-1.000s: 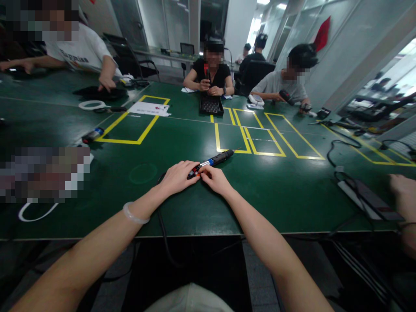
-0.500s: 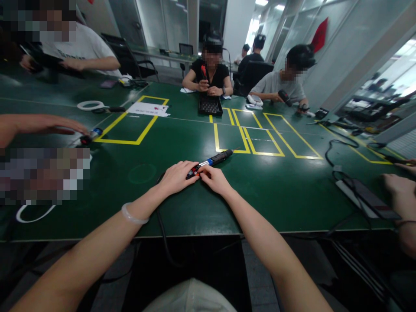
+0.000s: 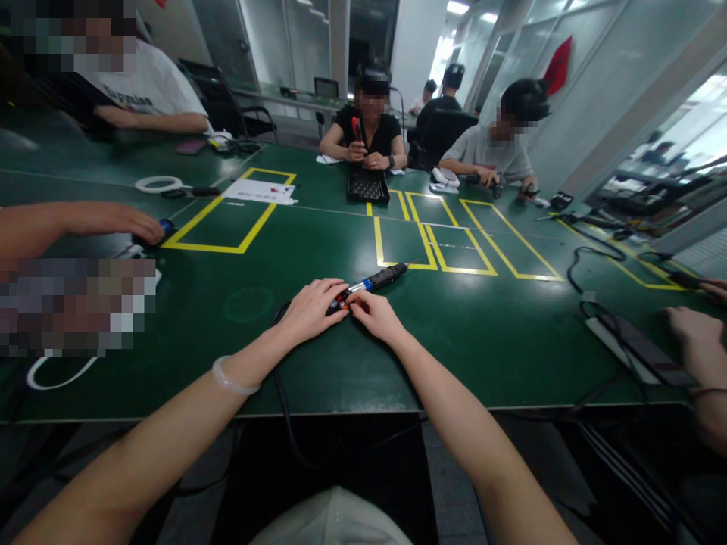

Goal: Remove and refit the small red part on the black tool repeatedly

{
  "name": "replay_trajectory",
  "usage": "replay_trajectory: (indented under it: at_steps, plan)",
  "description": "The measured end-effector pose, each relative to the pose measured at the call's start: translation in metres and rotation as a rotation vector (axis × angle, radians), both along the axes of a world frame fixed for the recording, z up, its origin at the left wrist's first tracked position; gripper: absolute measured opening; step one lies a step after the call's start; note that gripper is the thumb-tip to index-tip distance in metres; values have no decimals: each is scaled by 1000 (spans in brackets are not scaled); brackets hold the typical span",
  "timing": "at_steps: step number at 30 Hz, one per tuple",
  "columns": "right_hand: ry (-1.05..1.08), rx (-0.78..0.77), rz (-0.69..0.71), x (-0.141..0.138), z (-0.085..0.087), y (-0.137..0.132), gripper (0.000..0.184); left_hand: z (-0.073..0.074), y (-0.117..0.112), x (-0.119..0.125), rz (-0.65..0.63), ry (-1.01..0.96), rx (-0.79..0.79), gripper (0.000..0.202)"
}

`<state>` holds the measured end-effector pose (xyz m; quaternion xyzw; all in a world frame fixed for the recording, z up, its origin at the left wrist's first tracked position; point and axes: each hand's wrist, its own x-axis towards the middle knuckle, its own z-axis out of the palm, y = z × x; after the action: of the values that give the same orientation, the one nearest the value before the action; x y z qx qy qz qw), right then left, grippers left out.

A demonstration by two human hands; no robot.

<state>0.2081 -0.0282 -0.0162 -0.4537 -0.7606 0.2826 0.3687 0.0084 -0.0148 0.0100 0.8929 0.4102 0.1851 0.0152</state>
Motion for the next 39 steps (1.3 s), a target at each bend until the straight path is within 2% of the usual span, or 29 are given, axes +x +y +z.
replay_trajectory:
  at_steps: [5,8,16,39]
  plan:
    - [-18,-7,-7,0,1,1,19,2,-2,2,-69,-35,25,24]
    - [-31,-17,-16,0,2,1,21,1,-3,2,-64,-6,34,19]
    - [-11,-10,-24,0,1,0,20,0,-3,1,-54,32,76,19]
    - [11,-27,-22,1,1,0,22,-4,0,-1,-55,-50,57,25]
